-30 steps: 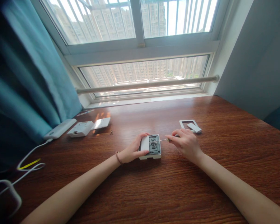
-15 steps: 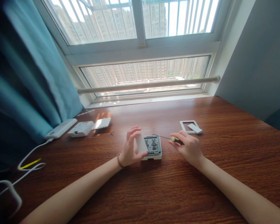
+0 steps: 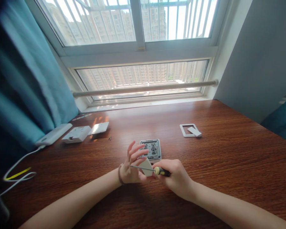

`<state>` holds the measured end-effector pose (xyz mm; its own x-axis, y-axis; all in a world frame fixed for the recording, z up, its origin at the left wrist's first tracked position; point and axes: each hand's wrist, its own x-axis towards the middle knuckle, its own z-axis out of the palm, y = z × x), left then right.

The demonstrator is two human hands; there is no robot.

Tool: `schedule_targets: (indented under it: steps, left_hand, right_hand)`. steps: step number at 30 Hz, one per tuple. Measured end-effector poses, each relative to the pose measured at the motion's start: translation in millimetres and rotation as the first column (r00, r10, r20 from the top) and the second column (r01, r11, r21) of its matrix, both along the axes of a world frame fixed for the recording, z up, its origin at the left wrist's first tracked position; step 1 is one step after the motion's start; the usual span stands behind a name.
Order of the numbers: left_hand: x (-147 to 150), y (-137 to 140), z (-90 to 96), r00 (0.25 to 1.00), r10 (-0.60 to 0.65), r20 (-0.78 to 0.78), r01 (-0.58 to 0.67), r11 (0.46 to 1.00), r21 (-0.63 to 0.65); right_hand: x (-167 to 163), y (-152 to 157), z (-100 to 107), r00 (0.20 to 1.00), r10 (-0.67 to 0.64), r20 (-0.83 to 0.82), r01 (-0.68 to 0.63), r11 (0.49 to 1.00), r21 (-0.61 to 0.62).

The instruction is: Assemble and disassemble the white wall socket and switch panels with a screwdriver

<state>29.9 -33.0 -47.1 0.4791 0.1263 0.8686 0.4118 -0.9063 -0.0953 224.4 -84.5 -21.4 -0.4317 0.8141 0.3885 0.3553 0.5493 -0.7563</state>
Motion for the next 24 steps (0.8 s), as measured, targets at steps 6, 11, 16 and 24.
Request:
schedule_targets:
  steps: [6,11,16,24]
  left_hand:
    - [-0.9,10.0,2.7,0.997,0.025,-0.068,-0.043,0.962,-0.270]
    - [-3.2,12.2,7.5,0.994,0.023,-0.103,-0.071,0.866,-0.494]
    - [-2.9,11.4,8.6,0.987,0.010,-0.161,-0.102,0.812,-0.575]
    - [-3.5,11.4,7.4,0.983,-0.004,-0.182,-0.104,0.807,-0.582]
  right_hand:
    - [22.1,28.8,3.3,0.907,-0.405,-0.115,0.394,0.913,-0.108]
    - [88.2,86.0,-0.7,0.704,-0.703,-0.100,0.690,0.710,-0.137]
    - [133.4,115.9,-12.5,0.638,-0.765,0.089,0.767,0.619,-0.173]
    - [135.3,118.7,-25.9,0.591,-0.752,0.291,0.796,0.603,-0.059]
